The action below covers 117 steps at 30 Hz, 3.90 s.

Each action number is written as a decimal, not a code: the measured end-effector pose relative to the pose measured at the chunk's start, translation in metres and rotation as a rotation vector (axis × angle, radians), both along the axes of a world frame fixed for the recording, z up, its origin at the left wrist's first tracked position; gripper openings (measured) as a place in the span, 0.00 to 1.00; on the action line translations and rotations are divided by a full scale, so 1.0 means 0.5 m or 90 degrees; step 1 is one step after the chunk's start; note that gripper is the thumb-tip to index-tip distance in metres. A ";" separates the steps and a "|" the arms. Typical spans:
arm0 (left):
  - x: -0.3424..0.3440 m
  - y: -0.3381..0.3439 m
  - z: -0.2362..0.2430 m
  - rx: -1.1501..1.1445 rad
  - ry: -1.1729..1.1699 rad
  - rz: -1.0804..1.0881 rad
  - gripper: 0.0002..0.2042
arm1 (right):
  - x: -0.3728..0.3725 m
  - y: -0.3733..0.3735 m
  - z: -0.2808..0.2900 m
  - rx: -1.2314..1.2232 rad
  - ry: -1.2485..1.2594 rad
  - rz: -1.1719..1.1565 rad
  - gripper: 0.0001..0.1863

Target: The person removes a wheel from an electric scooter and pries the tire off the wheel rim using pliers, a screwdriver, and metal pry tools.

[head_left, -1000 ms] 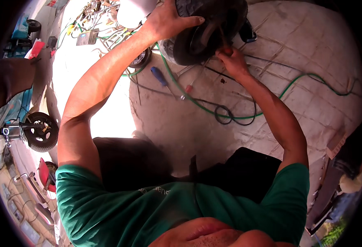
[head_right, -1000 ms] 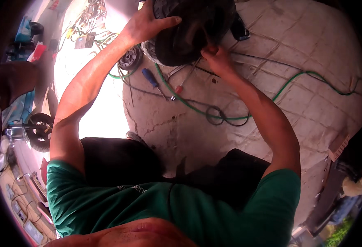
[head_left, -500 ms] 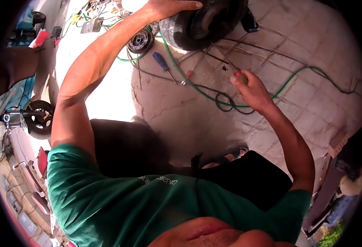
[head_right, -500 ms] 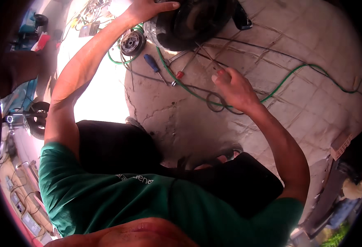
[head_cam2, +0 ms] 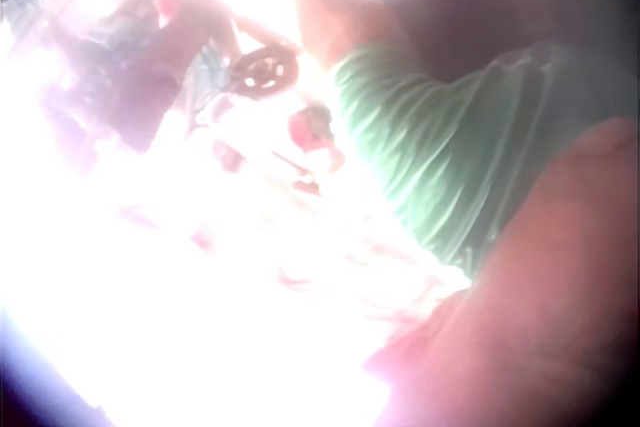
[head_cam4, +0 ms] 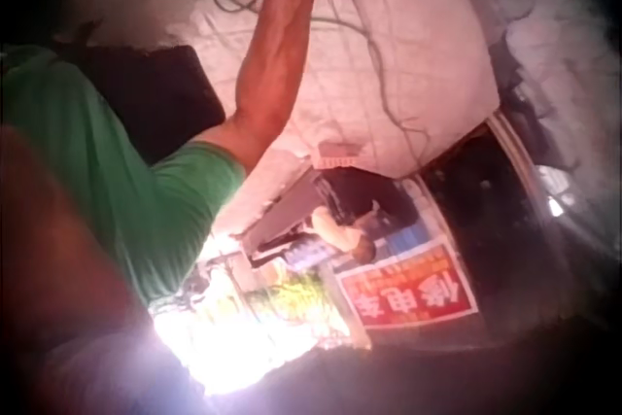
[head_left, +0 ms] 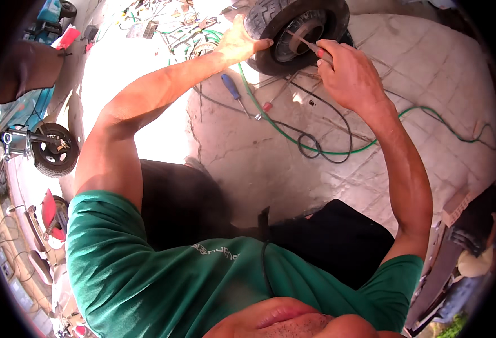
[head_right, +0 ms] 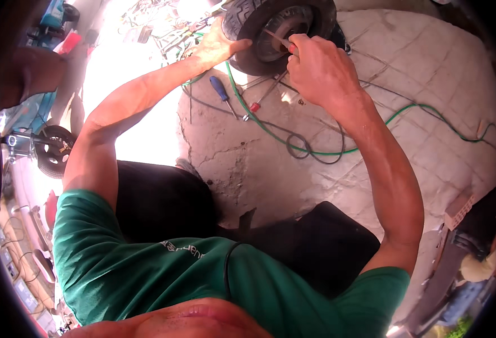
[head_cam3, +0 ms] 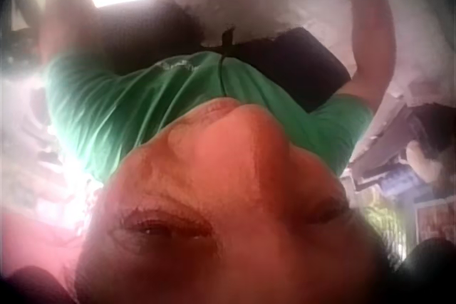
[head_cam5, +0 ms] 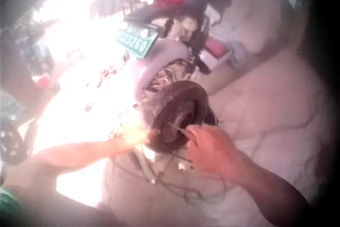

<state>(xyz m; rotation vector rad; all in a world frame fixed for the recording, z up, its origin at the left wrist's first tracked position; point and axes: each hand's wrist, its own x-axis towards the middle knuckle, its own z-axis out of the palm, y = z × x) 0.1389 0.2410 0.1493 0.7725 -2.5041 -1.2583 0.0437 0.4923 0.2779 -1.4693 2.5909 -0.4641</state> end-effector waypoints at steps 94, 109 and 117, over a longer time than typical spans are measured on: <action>-0.088 0.052 0.040 -0.075 0.060 -0.134 0.44 | -0.225 0.022 -0.422 0.127 -0.149 -0.170 0.23; -0.024 0.014 0.062 -0.092 -0.018 -0.115 0.45 | -0.248 -0.003 -0.353 0.210 -0.028 -0.174 0.21; -0.016 0.000 0.068 -0.083 -0.044 -0.134 0.49 | -0.165 0.066 -0.379 0.183 -0.549 -0.095 0.19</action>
